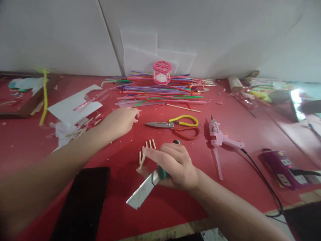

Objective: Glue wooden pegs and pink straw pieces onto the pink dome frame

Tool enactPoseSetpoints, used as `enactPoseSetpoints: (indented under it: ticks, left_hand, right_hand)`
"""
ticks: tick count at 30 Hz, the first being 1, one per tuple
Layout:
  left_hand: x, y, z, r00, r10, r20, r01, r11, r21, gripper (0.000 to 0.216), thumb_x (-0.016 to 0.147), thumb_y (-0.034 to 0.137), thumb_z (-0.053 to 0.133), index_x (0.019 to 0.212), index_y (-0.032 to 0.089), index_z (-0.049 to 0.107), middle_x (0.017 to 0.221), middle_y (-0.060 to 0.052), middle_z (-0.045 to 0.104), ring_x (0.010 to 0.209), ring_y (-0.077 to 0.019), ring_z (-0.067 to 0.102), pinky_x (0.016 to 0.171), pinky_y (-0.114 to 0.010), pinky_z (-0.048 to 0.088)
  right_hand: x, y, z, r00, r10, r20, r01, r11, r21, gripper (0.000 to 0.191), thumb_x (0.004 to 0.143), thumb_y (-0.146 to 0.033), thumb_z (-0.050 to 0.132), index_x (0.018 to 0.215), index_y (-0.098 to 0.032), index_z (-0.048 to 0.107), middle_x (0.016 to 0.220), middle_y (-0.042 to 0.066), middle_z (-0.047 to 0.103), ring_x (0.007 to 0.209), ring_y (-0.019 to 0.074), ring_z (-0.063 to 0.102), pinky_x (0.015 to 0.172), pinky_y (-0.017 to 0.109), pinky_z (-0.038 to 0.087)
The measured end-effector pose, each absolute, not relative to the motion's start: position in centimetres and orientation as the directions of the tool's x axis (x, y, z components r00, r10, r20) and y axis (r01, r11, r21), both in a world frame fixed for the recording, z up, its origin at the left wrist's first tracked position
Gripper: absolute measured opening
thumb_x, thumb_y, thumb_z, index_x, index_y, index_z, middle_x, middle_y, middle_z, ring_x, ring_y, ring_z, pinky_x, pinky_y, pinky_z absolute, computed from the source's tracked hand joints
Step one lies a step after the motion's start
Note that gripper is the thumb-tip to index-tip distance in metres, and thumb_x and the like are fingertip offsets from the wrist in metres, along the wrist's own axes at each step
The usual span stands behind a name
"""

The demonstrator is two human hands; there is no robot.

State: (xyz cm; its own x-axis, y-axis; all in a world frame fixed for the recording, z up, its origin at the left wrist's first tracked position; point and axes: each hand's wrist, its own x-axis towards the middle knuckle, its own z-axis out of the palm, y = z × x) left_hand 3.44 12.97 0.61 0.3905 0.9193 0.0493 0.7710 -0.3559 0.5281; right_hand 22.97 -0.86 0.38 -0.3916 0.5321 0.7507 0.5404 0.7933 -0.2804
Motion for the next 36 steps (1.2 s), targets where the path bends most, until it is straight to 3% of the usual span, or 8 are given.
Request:
enactPoseSetpoints:
  ticks: [5, 7, 9, 11, 14, 18, 26, 36]
  left_hand:
    - [3.3, 10.4, 1.7, 0.436, 0.899, 0.04, 0.719, -0.375, 0.586, 0.014, 0.088, 0.01, 0.057, 0.085, 0.018, 0.068, 0.091, -0.01, 0.072, 0.094, -0.0276, 0.068, 0.085, -0.037, 0.05]
    - [3.1, 8.2, 2.6, 0.473, 0.881, 0.027, 0.643, -0.366, 0.673, 0.017, 0.096, 0.023, 0.052, 0.096, 0.021, 0.069, 0.09, -0.004, 0.073, 0.083, -0.0205, 0.068, 0.076, -0.03, 0.052]
    - [3.0, 5.7, 3.4, 0.514, 0.857, -0.029, 0.326, -0.163, 0.931, 0.018, 0.096, 0.029, 0.052, 0.094, 0.02, 0.068, 0.074, 0.0, 0.068, 0.067, -0.0153, 0.064, 0.065, -0.025, 0.052]
    - [2.8, 3.4, 3.8, 0.515, 0.854, -0.069, 0.077, 0.034, 0.996, 0.014, 0.094, 0.029, 0.058, 0.091, 0.019, 0.068, 0.072, 0.001, 0.066, 0.065, -0.0128, 0.064, 0.065, -0.023, 0.052]
    - [2.6, 1.2, 3.8, 0.487, 0.858, -0.165, -0.056, 0.219, 0.974, 0.008, 0.089, 0.026, 0.068, 0.094, 0.02, 0.07, 0.079, 0.001, 0.071, 0.07, -0.0107, 0.066, 0.067, -0.019, 0.054]
    - [2.4, 0.3, 3.3, 0.463, 0.857, -0.225, -0.122, 0.313, 0.942, 0.023, 0.083, 0.023, 0.076, 0.104, 0.023, 0.068, 0.082, 0.002, 0.076, 0.071, -0.0096, 0.07, 0.067, -0.017, 0.054]
    - [1.7, 0.6, 0.9, 0.431, 0.878, -0.207, -0.172, 0.305, 0.937, 0.026, 0.075, 0.021, 0.083, 0.098, 0.023, 0.071, 0.069, 0.004, 0.075, 0.06, -0.0103, 0.069, 0.065, -0.02, 0.055]
    - [1.2, 0.2, 0.3, 0.47, 0.869, -0.157, -0.205, 0.28, 0.938, 0.027, 0.078, 0.017, 0.079, 0.102, 0.022, 0.067, 0.067, 0.005, 0.07, 0.058, -0.0113, 0.07, 0.061, -0.021, 0.056]
  right_hand:
    - [22.9, -0.8, 0.7, -0.373, 0.544, 0.752, 0.557, 0.779, -0.288, 0.034, 0.09, -0.023, 0.068, 0.122, -0.014, 0.058, 0.063, -0.004, 0.057, 0.051, 0.0126, 0.053, 0.049, 0.026, 0.048]
    - [22.9, -1.0, 0.9, -0.368, 0.548, 0.751, 0.569, 0.772, -0.284, 0.035, 0.089, -0.023, 0.07, 0.121, -0.014, 0.059, 0.065, -0.003, 0.059, 0.052, 0.0127, 0.055, 0.051, 0.026, 0.05]
    - [22.8, -1.2, 1.1, -0.371, 0.555, 0.744, 0.573, 0.767, -0.287, 0.035, 0.089, -0.023, 0.07, 0.121, -0.014, 0.059, 0.067, -0.002, 0.062, 0.054, 0.0129, 0.057, 0.053, 0.026, 0.052]
    - [22.7, -1.5, 1.2, -0.383, 0.562, 0.733, 0.567, 0.77, -0.294, 0.034, 0.09, -0.024, 0.068, 0.121, -0.013, 0.059, 0.066, -0.002, 0.063, 0.055, 0.0132, 0.059, 0.054, 0.027, 0.053]
    - [22.5, -1.8, 1.3, -0.419, 0.568, 0.708, 0.55, 0.779, -0.3, 0.034, 0.092, -0.025, 0.066, 0.122, -0.011, 0.058, 0.065, -0.001, 0.064, 0.056, 0.0141, 0.061, 0.055, 0.027, 0.054]
    - [22.3, -2.0, 1.3, -0.427, 0.581, 0.693, 0.542, 0.777, -0.318, 0.035, 0.094, -0.028, 0.064, 0.125, -0.012, 0.058, 0.068, 0.0, 0.067, 0.056, 0.0133, 0.063, 0.055, 0.027, 0.055]
    - [22.0, -1.8, 0.6, -0.452, 0.613, 0.648, 0.514, 0.773, -0.373, 0.036, 0.093, -0.029, 0.066, 0.124, -0.013, 0.058, 0.075, 0.002, 0.072, 0.063, 0.0142, 0.068, 0.063, 0.028, 0.06]
    - [21.8, -1.7, 0.0, -0.512, 0.603, 0.611, 0.467, 0.793, -0.391, 0.038, 0.092, -0.029, 0.067, 0.125, -0.014, 0.058, 0.071, 0.0, 0.069, 0.059, 0.0145, 0.064, 0.058, 0.029, 0.056]
